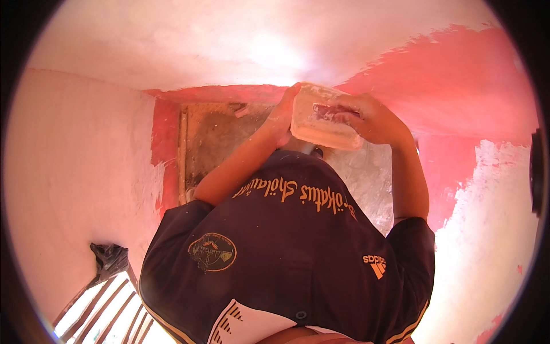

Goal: The person applies white plaster to a pink-painted wall using a putty knife, repeatedly scraping plaster from a small container onto the tool and spreading it across the wall surface.

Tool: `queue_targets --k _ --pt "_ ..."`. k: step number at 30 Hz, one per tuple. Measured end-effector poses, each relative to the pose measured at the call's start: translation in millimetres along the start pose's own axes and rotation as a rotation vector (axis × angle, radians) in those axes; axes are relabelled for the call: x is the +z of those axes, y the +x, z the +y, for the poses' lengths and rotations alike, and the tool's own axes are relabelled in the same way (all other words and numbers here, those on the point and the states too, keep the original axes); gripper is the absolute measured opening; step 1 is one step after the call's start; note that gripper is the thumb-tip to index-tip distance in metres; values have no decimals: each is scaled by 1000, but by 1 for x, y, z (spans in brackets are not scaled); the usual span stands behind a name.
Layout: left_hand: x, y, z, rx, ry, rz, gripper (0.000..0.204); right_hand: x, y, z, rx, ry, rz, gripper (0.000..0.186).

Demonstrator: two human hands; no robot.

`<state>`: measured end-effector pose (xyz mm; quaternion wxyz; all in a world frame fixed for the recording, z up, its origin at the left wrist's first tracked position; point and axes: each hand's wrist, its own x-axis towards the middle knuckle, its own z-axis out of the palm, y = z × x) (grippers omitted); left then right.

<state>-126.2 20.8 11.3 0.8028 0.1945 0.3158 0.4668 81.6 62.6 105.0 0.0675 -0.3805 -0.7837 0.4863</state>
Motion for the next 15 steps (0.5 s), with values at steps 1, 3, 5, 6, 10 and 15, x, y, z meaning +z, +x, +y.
queue_targets --k 1,3,5,6,10,15 --pt "-3 3 -3 -9 -31 -7 44 -1 1 2 -3 -6 3 32" --pt "-8 7 -7 -12 -62 -18 44 -2 2 7 19 -2 -27 34" --pt "-9 9 -11 -59 -90 -28 64 -4 1 6 -3 74 -30 35" --pt "-9 9 -12 -52 -88 -30 64 -6 0 6 -19 155 -34 35" --pt "-4 10 -12 -4 29 -55 61 -16 -3 18 21 155 -10 32" --pt "13 8 -9 -2 104 -52 61 -37 -12 27 7 374 92 30"
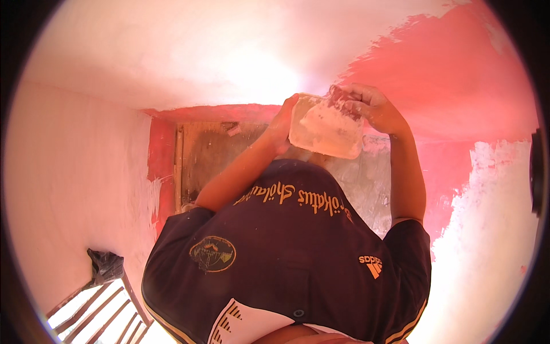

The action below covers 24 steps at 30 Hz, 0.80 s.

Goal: The person applies white plaster to a pink-painted wall using a putty knife, repeatedly scraping plaster from a small container onto the tool and spreading it across the wall surface.

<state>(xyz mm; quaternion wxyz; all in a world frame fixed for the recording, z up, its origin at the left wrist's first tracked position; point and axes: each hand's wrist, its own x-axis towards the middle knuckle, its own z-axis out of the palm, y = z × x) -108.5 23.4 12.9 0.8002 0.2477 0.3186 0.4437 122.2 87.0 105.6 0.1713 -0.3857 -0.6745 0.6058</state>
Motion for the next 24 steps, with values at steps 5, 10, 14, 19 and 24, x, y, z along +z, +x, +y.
queue_targets --k 5,10,14,19,24 --pt "16 3 0 29 83 40 64 -25 -22 3 -59 148 226 30" --pt "17 3 3 -66 -92 89 62 -6 -35 28 -188 391 409 28" --pt "11 10 -4 -12 -88 97 57 9 -42 28 -335 633 606 28" --pt "14 20 1 -24 -41 73 57 28 -45 20 -468 883 685 31" --pt "4 32 -15 -14 -118 -45 67 47 -50 15 -560 794 841 31"
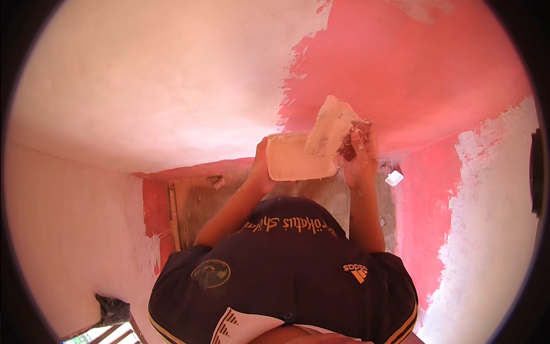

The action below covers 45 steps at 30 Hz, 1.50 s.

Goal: The person applies white plaster to a pink-painted wall using a putty knife, repeatedly scraping plaster from a small container onto the tool and spreading it across the wall surface.

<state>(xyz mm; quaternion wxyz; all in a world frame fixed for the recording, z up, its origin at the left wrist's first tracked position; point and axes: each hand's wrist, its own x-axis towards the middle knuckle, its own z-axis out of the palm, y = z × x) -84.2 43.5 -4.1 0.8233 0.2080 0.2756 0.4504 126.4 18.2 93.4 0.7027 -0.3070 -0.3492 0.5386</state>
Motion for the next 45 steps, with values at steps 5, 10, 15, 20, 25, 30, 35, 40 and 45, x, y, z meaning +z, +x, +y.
queue_targets --k 5,10,15,20,25,30,35,40,45 --pt "14 -3 3 -73 25 143 73 -14 10 -4 -69 -63 -43 27" --pt "8 -12 -12 221 -71 -106 44 -23 15 -8 -80 -107 -18 28" --pt "-4 -18 -40 399 -10 -44 48 -10 13 -7 -156 -88 -27 26" --pt "11 -25 -3 107 -202 137 50 17 53 -73 -452 -195 111 25" --pt "-19 -33 16 184 58 31 52 58 105 -124 -954 -331 384 24" --pt "-22 -55 31 227 -92 63 44 87 155 -169 -1443 -677 685 27" --pt "-63 -70 42 225 -187 227 46 186 146 -77 -1352 -1045 569 38" --pt "-82 -84 57 185 -206 203 48 215 115 -9 -1607 -1064 353 31" --pt "-110 -92 64 181 -173 253 48 164 120 -96 -1484 -895 706 32"
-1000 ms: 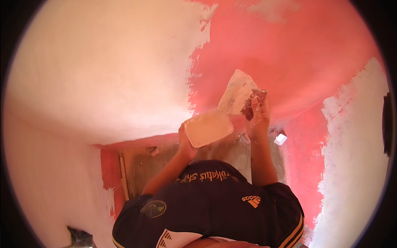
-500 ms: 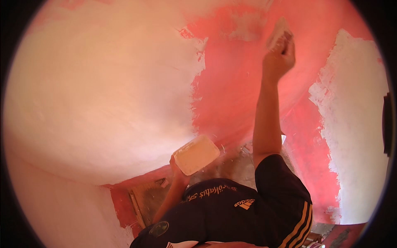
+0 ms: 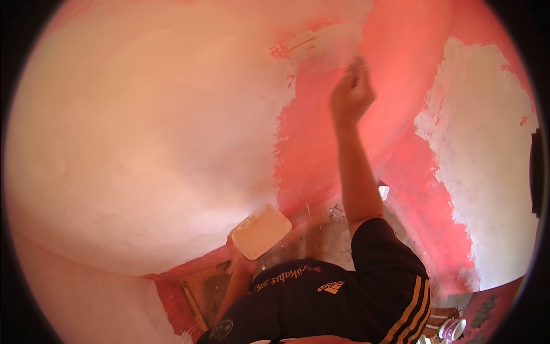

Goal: The person applies white plaster to a pink-painted wall using a putty knife, repeatedly scraping plaster from a small container onto the tool and spreading it across the wall surface.

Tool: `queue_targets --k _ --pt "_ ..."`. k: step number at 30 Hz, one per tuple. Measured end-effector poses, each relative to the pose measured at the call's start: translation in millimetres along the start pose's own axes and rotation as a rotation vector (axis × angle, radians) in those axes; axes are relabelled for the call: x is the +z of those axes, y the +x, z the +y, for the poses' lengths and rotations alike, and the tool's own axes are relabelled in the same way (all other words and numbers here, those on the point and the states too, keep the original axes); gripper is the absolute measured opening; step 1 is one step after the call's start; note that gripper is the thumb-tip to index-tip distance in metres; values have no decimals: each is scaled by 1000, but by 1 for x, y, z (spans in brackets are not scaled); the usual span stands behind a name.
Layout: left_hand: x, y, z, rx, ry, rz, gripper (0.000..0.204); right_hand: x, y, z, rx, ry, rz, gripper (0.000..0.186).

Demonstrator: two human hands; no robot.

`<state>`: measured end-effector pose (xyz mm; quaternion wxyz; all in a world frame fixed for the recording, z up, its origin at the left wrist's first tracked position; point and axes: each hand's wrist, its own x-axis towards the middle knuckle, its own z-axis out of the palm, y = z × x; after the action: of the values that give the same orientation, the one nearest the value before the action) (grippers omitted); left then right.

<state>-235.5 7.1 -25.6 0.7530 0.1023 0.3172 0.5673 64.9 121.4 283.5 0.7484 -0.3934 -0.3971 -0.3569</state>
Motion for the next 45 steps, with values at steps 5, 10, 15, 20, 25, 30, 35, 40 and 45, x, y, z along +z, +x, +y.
queue_targets --k 5,10,15,20,25,30,35,40,45 --pt "-49 5 3 -77 54 -97 66 42 30 27 177 -173 -118 38" --pt "-41 3 14 -38 129 -22 57 45 -80 -85 -224 218 -161 38" --pt "-46 7 27 -54 14 -14 57 13 6 -18 232 179 -148 39" --pt "-38 -5 29 -79 30 -45 56 27 42 52 165 -261 -59 36" --pt "-34 0 40 -34 171 -126 62 55 -66 -70 -575 107 -229 39" --pt "-58 21 47 -41 15 -147 72 27 22 14 -152 -68 -154 33" --pt "-56 11 40 66 225 -331 71 48 50 104 -136 -537 -76 37" --pt "-50 0 65 228 334 -358 58 58 -80 -64 -496 71 -313 46" --pt "-59 8 60 236 95 -228 71 24 -16 51 115 -74 -102 38"
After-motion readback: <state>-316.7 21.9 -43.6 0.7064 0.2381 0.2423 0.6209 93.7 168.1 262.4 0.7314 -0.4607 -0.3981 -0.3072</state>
